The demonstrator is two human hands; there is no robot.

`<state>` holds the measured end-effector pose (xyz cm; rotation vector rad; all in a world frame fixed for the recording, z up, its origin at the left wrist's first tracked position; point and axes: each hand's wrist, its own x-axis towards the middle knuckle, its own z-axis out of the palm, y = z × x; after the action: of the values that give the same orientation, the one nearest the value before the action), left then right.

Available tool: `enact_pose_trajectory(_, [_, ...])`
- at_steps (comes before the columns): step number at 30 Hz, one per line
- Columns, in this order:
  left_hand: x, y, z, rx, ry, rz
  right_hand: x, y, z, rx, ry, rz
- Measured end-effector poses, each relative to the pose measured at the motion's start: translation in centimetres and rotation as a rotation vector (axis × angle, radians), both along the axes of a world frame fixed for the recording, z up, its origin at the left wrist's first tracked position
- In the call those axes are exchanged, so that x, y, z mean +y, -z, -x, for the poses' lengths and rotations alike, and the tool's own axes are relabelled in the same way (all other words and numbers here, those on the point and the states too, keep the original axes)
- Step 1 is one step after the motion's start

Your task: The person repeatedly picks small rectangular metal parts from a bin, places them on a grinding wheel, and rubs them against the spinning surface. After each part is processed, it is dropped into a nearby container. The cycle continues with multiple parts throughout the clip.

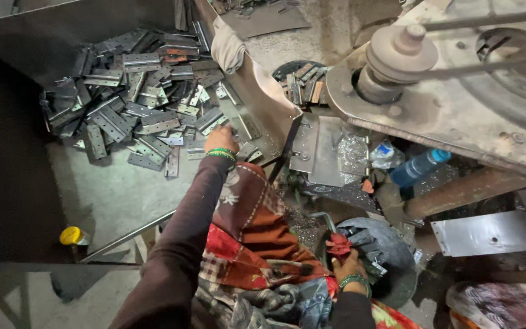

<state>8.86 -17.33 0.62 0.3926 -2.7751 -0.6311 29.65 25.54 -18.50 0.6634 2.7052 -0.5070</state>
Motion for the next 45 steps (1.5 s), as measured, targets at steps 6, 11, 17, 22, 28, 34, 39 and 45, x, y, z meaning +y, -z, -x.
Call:
enact_pose_trajectory(6, [-0.7, 0.5, 0.9, -0.278, -0.002, 0.059, -0.7, 0.0, 0.5, -0.006, -0.016, -0.019])
enact_pose_trajectory(11, [-1.4, -0.4, 2.1, -0.386, -0.037, 0.106, -1.2, 0.3, 0.6, 0.037, 0.0, 0.029])
enact_pose_trajectory(17, [-0.5, -0.6, 1.1, -0.007, 0.114, 0.13, -1.2, 0.3, 1.0, 0.03, -0.01, 0.015])
enact_pose_trajectory(22, [5.6, -0.5, 0.1, 0.373, 0.569, -0.051, -0.9, 0.0, 1.3, -0.016, -0.001, 0.007])
enact_pose_trajectory(28, [14.2, 0.7, 1.0, 0.363, 0.898, 0.086, -0.8, -0.3, 1.0, -0.028, -0.006, 0.022])
enact_pose_trajectory(34, [15.6, 4.4, 1.8, 0.346, 0.842, 0.092, -1.0, -0.6, 0.9, 0.009, -0.005, -0.005])
enact_pose_trajectory(39, [17.2, 5.3, -0.6, 0.001, 0.719, 0.187, -0.9, -0.9, 2.2, -0.027, -0.028, 0.014])
enact_pose_trajectory(45, [20.2, 5.4, 0.8, 0.129, 0.55, 0.222, -0.8, -2.0, 4.9, -0.037, -0.127, -0.11])
